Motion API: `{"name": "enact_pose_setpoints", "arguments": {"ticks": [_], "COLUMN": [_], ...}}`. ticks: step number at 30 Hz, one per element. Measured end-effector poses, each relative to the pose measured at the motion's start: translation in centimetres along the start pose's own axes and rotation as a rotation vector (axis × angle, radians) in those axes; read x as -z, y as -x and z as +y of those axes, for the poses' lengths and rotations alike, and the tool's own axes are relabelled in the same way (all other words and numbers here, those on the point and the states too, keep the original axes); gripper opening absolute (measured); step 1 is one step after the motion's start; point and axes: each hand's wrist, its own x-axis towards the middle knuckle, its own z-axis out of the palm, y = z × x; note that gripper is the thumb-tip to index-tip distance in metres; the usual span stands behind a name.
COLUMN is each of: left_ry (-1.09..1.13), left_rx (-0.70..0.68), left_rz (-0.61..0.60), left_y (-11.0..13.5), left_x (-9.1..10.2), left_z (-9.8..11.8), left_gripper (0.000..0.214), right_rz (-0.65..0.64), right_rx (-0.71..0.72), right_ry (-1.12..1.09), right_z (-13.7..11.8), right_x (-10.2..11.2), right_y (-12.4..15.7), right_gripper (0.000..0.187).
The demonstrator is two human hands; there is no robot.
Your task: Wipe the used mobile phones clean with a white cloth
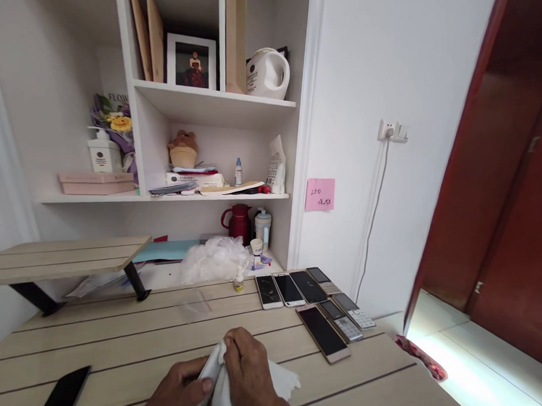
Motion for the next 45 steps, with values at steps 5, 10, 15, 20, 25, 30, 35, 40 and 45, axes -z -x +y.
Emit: {"name": "enact_pose_setpoints", "arguments": {"ticks": [5, 10, 15, 20, 25, 30, 35, 40, 45], "left_ry": [-0.018, -0.077, -0.065, -0.075, -0.029, 0.004, 0.051, 0.025, 0.053], "left_rx": [-0.012, -0.052, -0.027, -0.05, -0.055, -0.044, -0.091, -0.023, -0.054], "left_rz": [0.024, -0.001, -0.006, 0.017, 0.024, 0.021, 0.001, 0.028, 0.03], "left_y": [0.1, -0.3, -0.3, -0.3, 0.0, 0.2, 0.1, 0.1, 0.0], "left_x": [0.3, 0.4, 0.6, 0.4, 0.2, 0.0, 0.0, 0.3, 0.2], "left_z": [-0.4, -0.6, -0.5, -0.5, -0.1, 0.1, -0.2, -0.6, -0.9], "left_gripper": [0.056, 0.055, 0.061, 0.059, 0.058, 0.055, 0.053, 0.053, 0.055], "right_rz": [0.047, 0.177, 0.022, 0.014, -0.046, 0.0, 0.086, 0.038, -0.003], "right_rx": [-0.046, 0.111, 0.096, 0.136, 0.247, 0.206, 0.214, 0.124, 0.22], "right_ry": [0.009, 0.061, 0.082, 0.085, 0.152, 0.212, 0.112, 0.129, 0.089], "right_z": [0.0, 0.0, 2.2, 2.4, 0.9, 0.2, 0.3, 1.0, 0.8], "right_x": [-0.6, -1.5, -1.5, -1.2, -0.2, -0.1, -0.6, -0.5, -0.4], "right_y": [0.3, 1.5, 0.7, 0.6, 0.6, 0.8, 1.3, 1.1, 1.2], "right_gripper": [0.03, 0.022, 0.029, 0.027, 0.025, 0.024, 0.017, 0.017, 0.02]}}
